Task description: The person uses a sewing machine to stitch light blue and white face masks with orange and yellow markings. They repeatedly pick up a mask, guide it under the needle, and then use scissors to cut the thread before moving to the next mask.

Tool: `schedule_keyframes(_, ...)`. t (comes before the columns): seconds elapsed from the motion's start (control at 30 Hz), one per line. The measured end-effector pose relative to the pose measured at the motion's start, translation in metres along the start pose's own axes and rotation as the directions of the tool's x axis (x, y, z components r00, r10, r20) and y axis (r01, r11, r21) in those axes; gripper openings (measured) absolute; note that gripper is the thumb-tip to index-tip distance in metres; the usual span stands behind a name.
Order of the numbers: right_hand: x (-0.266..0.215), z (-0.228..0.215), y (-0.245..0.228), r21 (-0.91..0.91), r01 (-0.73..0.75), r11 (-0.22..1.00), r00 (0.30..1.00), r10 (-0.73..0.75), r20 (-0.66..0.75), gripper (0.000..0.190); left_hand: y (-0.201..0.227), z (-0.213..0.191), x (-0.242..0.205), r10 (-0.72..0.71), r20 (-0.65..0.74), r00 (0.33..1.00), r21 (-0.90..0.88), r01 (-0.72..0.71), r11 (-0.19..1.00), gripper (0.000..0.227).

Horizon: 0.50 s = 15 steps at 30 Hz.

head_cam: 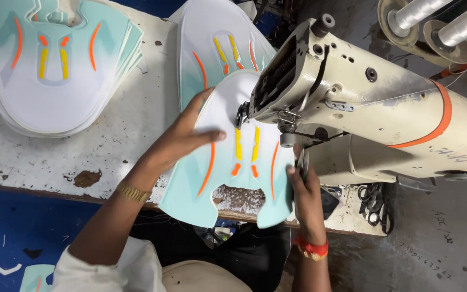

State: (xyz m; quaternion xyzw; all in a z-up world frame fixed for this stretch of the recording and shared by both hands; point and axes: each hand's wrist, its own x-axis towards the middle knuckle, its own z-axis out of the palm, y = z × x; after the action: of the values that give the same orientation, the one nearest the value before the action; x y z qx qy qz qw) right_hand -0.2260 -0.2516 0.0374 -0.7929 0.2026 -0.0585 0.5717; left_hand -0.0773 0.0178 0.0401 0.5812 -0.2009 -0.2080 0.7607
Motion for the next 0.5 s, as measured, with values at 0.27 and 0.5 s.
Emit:
schedule_keyframes(0.27, -0.034, 0.001, 0.017, 0.373, -0.044, 0.927, 0.999, 0.049, -0.006, 0.052, -0.004, -0.013, -0.016, 0.020, 0.080, 0.997, 0.093, -0.028, 0.995, 0.095)
schedule_keyframes(0.5, -0.036, 0.003, 0.034, 0.281, 0.074, 0.957, 0.996, -0.057, -0.067, 0.034, -0.022, -0.028, 0.001, 0.027, 0.107, 0.994, 0.118, -0.040, 0.992, 0.095)
